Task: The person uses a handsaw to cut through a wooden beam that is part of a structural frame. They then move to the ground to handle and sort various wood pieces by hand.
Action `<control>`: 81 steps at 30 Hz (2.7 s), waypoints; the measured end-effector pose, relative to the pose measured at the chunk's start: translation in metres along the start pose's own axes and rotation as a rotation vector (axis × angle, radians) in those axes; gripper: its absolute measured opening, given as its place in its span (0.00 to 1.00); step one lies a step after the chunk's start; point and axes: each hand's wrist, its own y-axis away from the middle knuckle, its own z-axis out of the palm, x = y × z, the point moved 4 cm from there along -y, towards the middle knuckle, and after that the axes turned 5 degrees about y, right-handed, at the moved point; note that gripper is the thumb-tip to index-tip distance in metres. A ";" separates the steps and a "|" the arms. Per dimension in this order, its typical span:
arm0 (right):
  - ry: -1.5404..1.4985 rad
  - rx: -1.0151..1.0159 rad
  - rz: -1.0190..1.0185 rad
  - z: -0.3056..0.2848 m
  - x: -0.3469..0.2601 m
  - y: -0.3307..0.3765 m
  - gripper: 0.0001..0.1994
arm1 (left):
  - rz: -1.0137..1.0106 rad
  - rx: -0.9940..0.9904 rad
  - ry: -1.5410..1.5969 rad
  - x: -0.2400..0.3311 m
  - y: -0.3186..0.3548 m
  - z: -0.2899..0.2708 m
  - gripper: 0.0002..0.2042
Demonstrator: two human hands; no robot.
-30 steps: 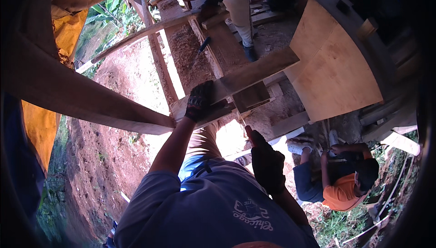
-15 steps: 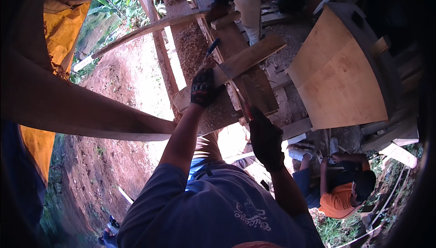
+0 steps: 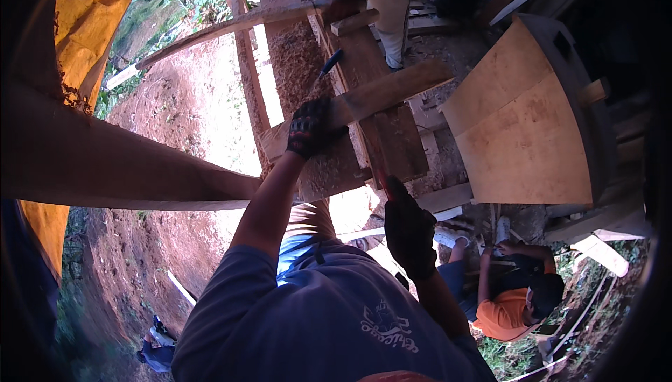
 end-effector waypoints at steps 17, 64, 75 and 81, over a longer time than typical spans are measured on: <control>0.135 0.133 -0.113 0.023 0.001 -0.034 0.19 | -0.309 0.209 -0.160 0.030 -0.023 0.018 0.12; -0.335 0.089 0.032 0.046 0.028 -0.091 0.20 | -0.232 0.139 -0.197 0.012 -0.046 0.022 0.12; -0.250 0.048 -0.015 -0.001 0.011 -0.081 0.21 | -0.170 0.175 -0.193 0.012 -0.044 0.023 0.11; -0.123 0.129 -0.124 0.031 0.028 -0.078 0.22 | -0.198 0.187 -0.229 0.019 -0.045 0.020 0.12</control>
